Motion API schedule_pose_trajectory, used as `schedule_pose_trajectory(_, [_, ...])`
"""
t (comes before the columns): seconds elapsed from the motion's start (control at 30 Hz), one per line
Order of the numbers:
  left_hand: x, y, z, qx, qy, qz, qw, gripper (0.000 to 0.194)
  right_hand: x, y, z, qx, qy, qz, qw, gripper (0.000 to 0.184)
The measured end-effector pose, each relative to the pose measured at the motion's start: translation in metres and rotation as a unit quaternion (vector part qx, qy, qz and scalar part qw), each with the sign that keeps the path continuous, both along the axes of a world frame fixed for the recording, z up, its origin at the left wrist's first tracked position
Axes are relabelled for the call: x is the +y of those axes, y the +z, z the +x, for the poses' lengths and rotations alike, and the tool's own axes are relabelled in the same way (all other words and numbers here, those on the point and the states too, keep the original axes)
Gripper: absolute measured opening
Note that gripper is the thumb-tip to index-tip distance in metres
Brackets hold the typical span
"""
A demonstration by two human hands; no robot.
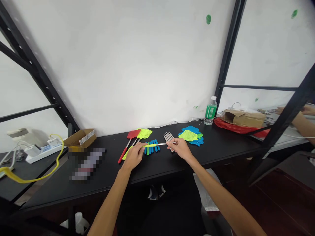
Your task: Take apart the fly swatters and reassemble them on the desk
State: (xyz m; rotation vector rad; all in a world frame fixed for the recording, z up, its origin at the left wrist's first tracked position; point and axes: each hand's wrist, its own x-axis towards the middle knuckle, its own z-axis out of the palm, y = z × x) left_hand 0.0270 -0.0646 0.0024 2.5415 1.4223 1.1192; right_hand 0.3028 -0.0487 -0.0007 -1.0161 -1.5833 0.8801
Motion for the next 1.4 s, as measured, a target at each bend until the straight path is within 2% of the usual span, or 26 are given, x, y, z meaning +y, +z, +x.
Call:
schedule_pose_trajectory(0.1, [-0.002, 0.000, 0.003, 0.019, 0.008, 0.007, 1.000, 0.034, 0.000, 0.000, 0.000, -0.040, 0.013, 0.036, 0.998, 0.029])
schedule_pose_trajectory(0.33, [0.003, -0.004, 0.001, 0.036, -0.012, 0.014, 0.999, 0.029, -0.007, 0.006, -0.001, -0.111, -0.014, 0.106, 0.988, 0.018])
schedule_pose_trajectory(0.53, [0.004, -0.005, -0.003, 0.033, -0.022, 0.008, 0.999, 0.029, -0.013, 0.010, -0.001, -0.195, -0.034, 0.112, 0.974, 0.023])
schedule_pose_trajectory(0.7, [0.005, -0.004, -0.004, 0.035, -0.027, 0.006, 0.999, 0.029, -0.016, 0.009, -0.005, -0.290, -0.075, 0.140, 0.944, 0.032])
schedule_pose_trajectory(0.87, [0.007, -0.007, -0.005, 0.034, -0.035, 0.004, 0.999, 0.028, -0.016, 0.008, -0.005, -0.347, -0.081, 0.157, 0.921, 0.037])
schedule_pose_trajectory(1.0, [0.007, -0.007, -0.004, 0.037, -0.036, 0.004, 0.999, 0.027, -0.016, 0.008, -0.006, -0.359, -0.076, 0.149, 0.918, 0.040])
schedule_pose_trajectory(1.27, [0.003, -0.001, 0.002, 0.044, 0.002, 0.007, 0.999, 0.026, -0.014, 0.014, 0.000, -0.313, -0.067, 0.133, 0.938, 0.037])
schedule_pose_trajectory(1.33, [0.004, -0.002, 0.002, 0.043, 0.015, 0.009, 0.999, 0.027, -0.006, 0.016, 0.011, -0.288, -0.103, 0.142, 0.941, 0.034])
schedule_pose_trajectory(1.4, [0.005, -0.003, 0.001, 0.045, 0.023, 0.007, 0.999, 0.028, 0.004, 0.015, 0.025, -0.273, -0.168, 0.156, 0.934, 0.036])
